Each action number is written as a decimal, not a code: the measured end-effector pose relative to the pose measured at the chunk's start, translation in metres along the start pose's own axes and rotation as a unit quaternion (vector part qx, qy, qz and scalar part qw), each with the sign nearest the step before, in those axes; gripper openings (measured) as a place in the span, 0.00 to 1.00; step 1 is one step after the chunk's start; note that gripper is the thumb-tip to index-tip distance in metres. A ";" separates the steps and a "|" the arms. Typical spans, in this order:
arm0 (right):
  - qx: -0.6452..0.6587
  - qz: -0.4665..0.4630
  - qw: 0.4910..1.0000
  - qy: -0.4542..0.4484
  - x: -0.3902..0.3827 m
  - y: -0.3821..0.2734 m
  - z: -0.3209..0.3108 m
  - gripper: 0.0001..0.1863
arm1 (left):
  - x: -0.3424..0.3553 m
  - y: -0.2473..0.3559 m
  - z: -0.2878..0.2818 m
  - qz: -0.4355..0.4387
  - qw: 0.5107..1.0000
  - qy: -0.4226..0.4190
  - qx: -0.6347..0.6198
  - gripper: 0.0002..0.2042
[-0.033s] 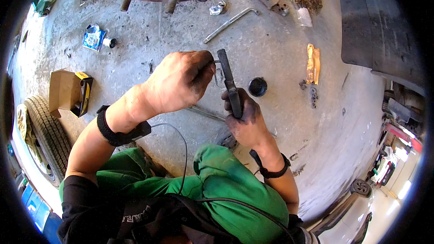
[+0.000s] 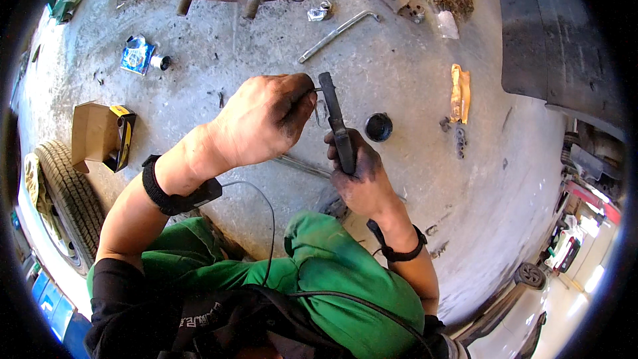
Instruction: The person works on a brake assembly using pliers to manipulate components.
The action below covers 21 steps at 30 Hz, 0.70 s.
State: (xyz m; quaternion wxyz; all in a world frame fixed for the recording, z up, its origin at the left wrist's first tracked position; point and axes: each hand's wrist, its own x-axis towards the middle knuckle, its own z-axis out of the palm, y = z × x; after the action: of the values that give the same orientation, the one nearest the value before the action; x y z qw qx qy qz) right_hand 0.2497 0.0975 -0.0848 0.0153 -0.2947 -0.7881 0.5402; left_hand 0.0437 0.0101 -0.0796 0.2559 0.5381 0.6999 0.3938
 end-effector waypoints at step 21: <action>-0.095 -0.014 0.992 0.078 0.006 0.007 0.004 0.16 | 0.005 0.006 -0.005 -0.083 0.990 -0.070 -0.085 0.23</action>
State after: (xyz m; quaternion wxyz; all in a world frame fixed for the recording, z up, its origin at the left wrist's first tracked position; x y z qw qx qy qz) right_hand 0.2462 0.0981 -0.0940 0.0560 -0.3248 -0.8364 0.4379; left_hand 0.0415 0.0137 -0.0715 0.3807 0.4808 0.6864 0.3908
